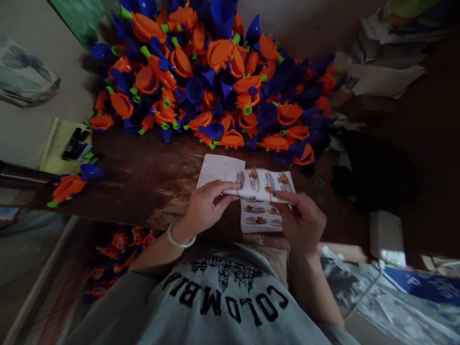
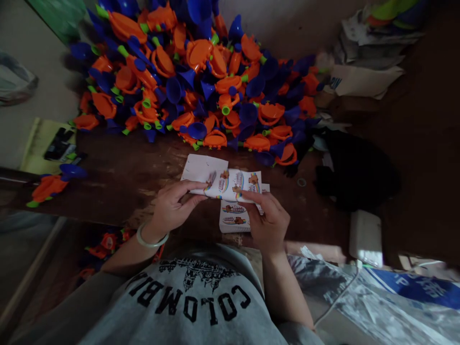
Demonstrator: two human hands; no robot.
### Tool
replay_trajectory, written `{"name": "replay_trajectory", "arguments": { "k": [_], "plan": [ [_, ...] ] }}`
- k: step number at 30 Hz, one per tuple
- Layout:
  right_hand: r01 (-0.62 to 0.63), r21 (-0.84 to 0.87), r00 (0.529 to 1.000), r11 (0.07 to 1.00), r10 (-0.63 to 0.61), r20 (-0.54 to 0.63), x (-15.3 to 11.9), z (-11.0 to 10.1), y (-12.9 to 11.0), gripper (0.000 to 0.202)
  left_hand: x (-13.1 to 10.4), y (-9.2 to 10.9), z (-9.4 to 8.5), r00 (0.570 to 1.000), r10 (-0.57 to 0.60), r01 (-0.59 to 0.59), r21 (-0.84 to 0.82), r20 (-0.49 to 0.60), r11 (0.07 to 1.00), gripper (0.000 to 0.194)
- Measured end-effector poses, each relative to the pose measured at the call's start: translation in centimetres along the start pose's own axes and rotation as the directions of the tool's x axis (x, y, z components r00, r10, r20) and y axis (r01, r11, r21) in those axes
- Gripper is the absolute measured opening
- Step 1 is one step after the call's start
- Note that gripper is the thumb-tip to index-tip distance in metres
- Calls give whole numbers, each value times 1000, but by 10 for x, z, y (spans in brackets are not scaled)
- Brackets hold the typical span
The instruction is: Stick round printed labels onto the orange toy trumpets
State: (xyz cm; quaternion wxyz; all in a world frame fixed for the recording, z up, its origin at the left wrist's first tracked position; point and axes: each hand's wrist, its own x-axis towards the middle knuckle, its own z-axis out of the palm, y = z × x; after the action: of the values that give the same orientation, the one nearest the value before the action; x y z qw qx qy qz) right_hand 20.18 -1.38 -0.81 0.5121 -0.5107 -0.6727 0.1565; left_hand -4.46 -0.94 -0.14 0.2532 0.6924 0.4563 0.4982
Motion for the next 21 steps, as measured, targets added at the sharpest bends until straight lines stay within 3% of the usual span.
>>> {"name": "replay_trajectory", "arguments": {
  "k": [2,4,6,8,10,12,16,18,21],
  "plan": [
    [45,-83,998,995,-48,-31,3,-4,-4,19,1,5,0,998,-55,54,-46,-33,997,7],
    [61,-199,998,978,-66,-19,5,-8,-7,12,2,10,1,989,-142,135,-147,-35,980,10],
    [76,-344,997,936,-69,32,8,-11,-12,8,2,15,4,980,-196,189,-205,-16,960,15],
    [118,-425,991,898,-78,110,11,-12,-21,20,2,19,7,979,-205,199,-188,-12,962,15],
    [192,-384,972,903,-122,200,14,-8,-32,26,2,23,10,982,-190,187,-164,-3,968,12],
    [258,-293,949,921,-184,256,17,0,-40,19,1,26,12,984,-175,178,-176,33,968,13],
    [396,-214,918,893,-375,133,17,15,-43,23,1,23,17,963,-254,271,-306,93,913,25],
    [556,-195,831,808,-542,124,13,15,-44,27,2,18,17,938,-339,341,-386,75,857,30],
    [761,89,602,643,-750,274,8,5,-50,17,6,11,15,913,-402,344,-404,-65,848,29]
  ]
}}
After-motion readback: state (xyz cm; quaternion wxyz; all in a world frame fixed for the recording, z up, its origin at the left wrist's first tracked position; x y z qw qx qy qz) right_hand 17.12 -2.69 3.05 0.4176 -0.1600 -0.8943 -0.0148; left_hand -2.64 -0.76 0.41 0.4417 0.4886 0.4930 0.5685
